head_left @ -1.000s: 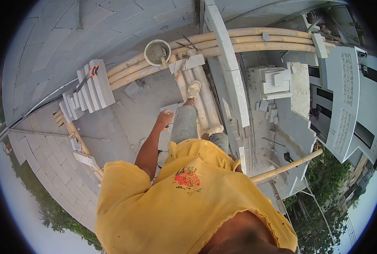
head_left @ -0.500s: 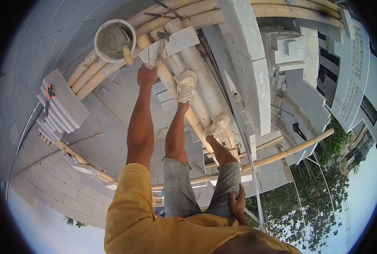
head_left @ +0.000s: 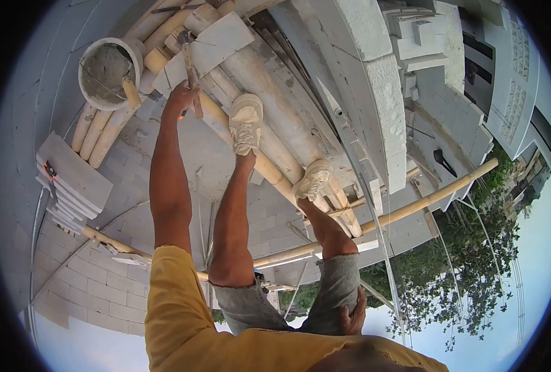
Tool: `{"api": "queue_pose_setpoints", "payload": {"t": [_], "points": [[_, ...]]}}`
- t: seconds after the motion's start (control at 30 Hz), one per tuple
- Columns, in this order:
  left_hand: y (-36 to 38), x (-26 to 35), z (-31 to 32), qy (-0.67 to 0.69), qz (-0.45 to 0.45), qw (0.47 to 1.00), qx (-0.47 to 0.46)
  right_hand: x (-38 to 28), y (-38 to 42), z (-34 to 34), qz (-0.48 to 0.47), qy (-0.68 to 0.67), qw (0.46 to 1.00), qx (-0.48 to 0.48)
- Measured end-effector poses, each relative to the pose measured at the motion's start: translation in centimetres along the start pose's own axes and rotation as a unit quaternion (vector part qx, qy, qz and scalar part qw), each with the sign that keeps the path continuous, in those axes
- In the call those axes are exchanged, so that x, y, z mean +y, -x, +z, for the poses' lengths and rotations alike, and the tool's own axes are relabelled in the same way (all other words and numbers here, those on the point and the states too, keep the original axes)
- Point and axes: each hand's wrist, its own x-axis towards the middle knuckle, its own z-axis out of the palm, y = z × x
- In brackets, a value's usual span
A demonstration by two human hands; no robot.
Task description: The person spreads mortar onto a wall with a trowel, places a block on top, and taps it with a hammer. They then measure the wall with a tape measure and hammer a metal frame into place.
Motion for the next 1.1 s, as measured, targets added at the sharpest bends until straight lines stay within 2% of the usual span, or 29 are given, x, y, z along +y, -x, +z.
{"api": "queue_pose_setpoints", "payload": {"t": [0.07, 0.2, 0.23, 0.27, 0.33, 0.37, 0.4, 0.5, 0.57, 0.6, 0.67, 0.73, 0.77, 0.83, 0.87, 0.9, 0.93, 0.97, 1.03, 1.1], "points": [[5.1, 3.2, -0.2, 0.189, 0.026, 0.981, -0.033, 0.2, 0.4, -0.3, -0.008, -0.007, 1.0, -0.002], [13.8, 4.8, 1.2, 0.301, 0.065, 0.945, -0.115, 1.1, 1.4, -0.3, -0.05, -0.002, 0.999, 0.001], [19.2, 7.6, 1.1, 0.275, 0.055, 0.95, -0.135, 1.5, 2.1, -0.2, -0.063, 0.01, 0.998, 0.004], [24.3, 9.7, 1.5, 0.285, 0.053, 0.945, -0.15, 0.5, 2.4, -0.7, -0.038, 0.007, 0.999, -0.019], [30.1, 9.3, 4.3, 0.298, 0.104, 0.913, -0.257, -0.3, 3.1, -0.8, -0.121, -0.016, 0.992, 0.021], [34.1, 9.8, 5.6, 0.291, 0.103, 0.907, -0.288, -1.3, 3.2, -1.1, -0.165, -0.028, 0.985, 0.044], [38.5, 10.5, 7.5, 0.306, 0.124, 0.904, -0.273, -4.4, 3.5, -2.7, -0.194, -0.105, 0.974, 0.056], [51.9, 15.6, 7.5, 0.237, 0.148, 0.881, -0.381, -13.0, 6.1, -6.7, -0.249, -0.223, 0.942, 0.02], [58.3, 16.6, 9.3, 0.233, 0.149, 0.859, -0.431, -16.1, 8.8, -8.6, -0.319, -0.151, 0.935, 0.04], [61.1, 17.9, 8.9, 0.208, 0.167, 0.87, -0.416, -16.8, 10.2, -9.4, -0.351, -0.114, 0.928, 0.048], [66.7, 20.3, 7.7, 0.156, 0.201, 0.888, -0.384, -16.4, 12.8, -10.2, -0.288, -0.21, 0.929, 0.097], [70.3, 21.5, 7.3, 0.096, 0.295, 0.874, -0.375, -15.1, 15.6, -10.9, -0.237, -0.324, 0.91, 0.104], [71.6, 22.2, 7.7, 0.065, 0.345, 0.86, -0.371, -14.3, 16.5, -11.7, -0.268, -0.298, 0.908, 0.121], [73.3, 22.0, 9.0, -0.007, 0.376, 0.858, -0.35, -12.5, 18.3, -12.9, -0.324, -0.251, 0.897, 0.164], [74.3, 22.5, 9.2, -0.044, 0.386, 0.856, -0.34, -11.5, 18.9, -13.2, -0.324, -0.291, 0.881, 0.184], [75.1, 23.5, 9.4, -0.08, 0.4, 0.852, -0.328, -10.3, 19.2, -13.7, -0.292, -0.33, 0.883, 0.163], [80.3, 26.2, 8.1, -0.049, 0.302, 0.882, -0.358, -9.1, 19.6, -14.1, -0.262, -0.368, 0.881, 0.14], [80.5, 25.9, 9.1, -0.006, 0.224, 0.889, -0.4, -7.8, 19.7, -14.4, -0.232, -0.407, 0.876, 0.115], [79.7, 22.4, 11.5, 0.075, 0.055, 0.879, -0.467, -4.6, 19.5, -12.7, -0.22, -0.425, 0.867, 0.137], [81.9, 19.8, 12.5, 0.143, 0.0, 0.895, -0.422, -0.9, 19.2, -12.2, -0.196, -0.42, 0.875, 0.141]]}}
